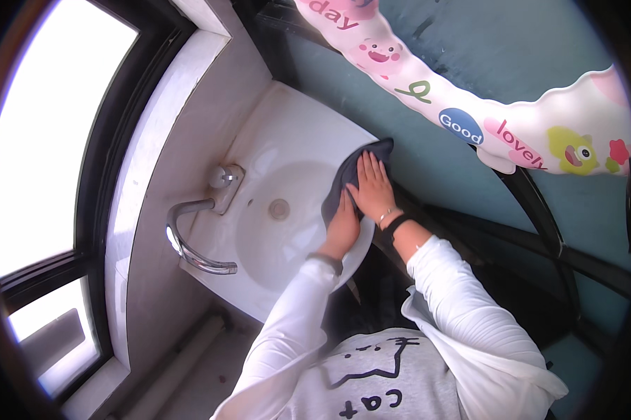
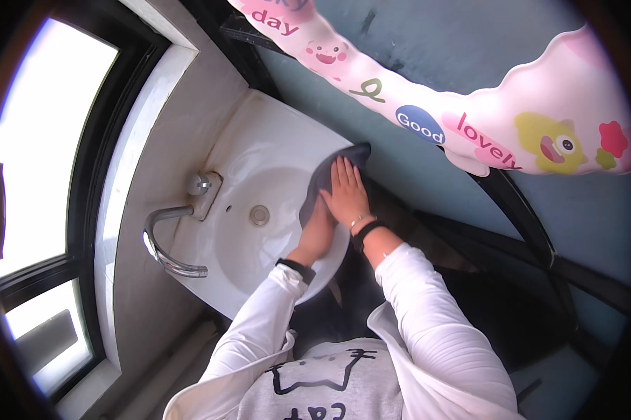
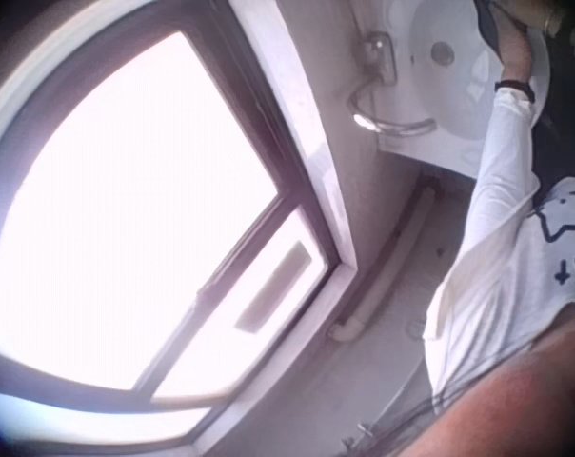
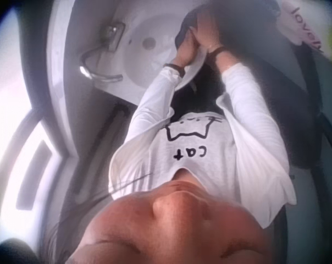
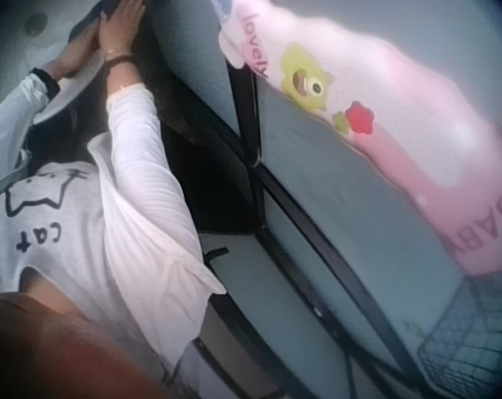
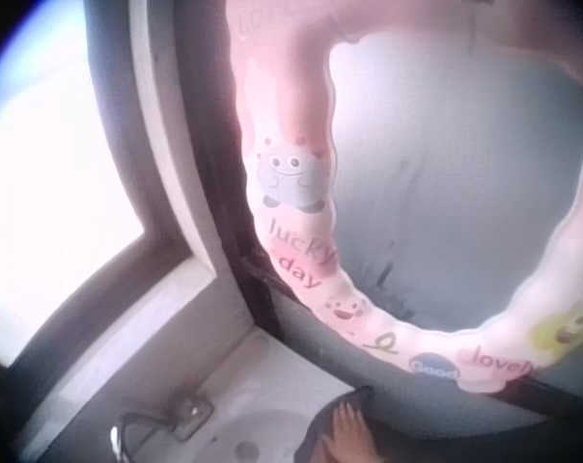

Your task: The person wipes the top and sides of a refrigerator with a cloth, then wipes the glass surface and frame of a bathroom door, and finally wipes the surface of a sink.

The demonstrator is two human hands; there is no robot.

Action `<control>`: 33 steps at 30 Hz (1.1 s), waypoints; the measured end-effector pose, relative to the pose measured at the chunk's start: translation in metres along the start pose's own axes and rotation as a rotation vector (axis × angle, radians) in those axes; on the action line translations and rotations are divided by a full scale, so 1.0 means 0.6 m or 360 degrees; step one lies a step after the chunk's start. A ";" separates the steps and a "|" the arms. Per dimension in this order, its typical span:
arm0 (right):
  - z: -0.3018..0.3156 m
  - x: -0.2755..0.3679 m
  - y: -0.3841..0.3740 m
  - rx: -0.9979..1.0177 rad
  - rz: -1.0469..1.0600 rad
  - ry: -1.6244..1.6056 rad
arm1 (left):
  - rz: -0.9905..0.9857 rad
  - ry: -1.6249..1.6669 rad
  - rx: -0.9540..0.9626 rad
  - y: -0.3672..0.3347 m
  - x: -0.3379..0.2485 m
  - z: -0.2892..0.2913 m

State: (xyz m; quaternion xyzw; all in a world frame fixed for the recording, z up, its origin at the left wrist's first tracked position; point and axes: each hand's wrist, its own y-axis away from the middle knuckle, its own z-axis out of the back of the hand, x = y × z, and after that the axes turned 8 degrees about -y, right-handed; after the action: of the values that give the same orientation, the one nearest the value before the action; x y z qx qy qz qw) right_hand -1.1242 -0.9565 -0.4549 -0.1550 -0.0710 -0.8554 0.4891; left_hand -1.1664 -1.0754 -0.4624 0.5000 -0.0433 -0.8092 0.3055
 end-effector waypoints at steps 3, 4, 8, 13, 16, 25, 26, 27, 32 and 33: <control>0.009 0.002 -0.027 0.0010 0.0068 0.0010 | -0.0092 -0.0257 -0.0211 -0.011 0.006 0.003; 0.007 0.003 -0.017 0.0032 0.0021 -0.0004 | -0.0103 -0.0217 -0.0155 0.002 0.010 -0.001; 0.009 0.028 0.063 0.0193 -0.0095 0.0013 | -0.0256 -0.0415 -0.0115 0.100 0.035 -0.041; 0.013 0.033 0.078 0.0311 -0.0036 0.0129 | -0.0308 -0.0746 -0.0128 0.140 0.050 -0.038; 0.011 0.036 0.029 0.0323 0.0179 0.0222 | -0.0159 -0.0622 0.0135 0.093 0.054 0.002; -0.052 0.084 0.063 0.1190 0.0748 0.0553 | -0.0118 -0.0760 -0.0065 0.203 0.092 0.015; -0.061 0.094 0.081 0.1306 0.0731 0.0455 | -0.0080 -0.0783 0.0012 0.226 0.095 0.022; -0.073 0.106 0.097 0.1411 0.0709 0.0320 | -0.0042 -0.0805 0.0091 0.248 0.100 0.030; -0.116 0.188 0.131 0.1790 0.0671 -0.0083 | 0.0142 -0.0963 -0.0021 0.330 0.128 0.079; -0.126 0.205 0.138 0.1801 0.0682 -0.0076 | 0.0147 -0.1069 -0.0067 0.341 0.136 0.090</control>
State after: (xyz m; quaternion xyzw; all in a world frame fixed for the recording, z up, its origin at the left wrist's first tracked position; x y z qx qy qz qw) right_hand -1.1261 -1.1196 -0.4873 0.0993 -0.4931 -0.5635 0.6553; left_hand -1.1447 -1.2976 -0.4229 0.1965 -0.1474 -0.9147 0.3209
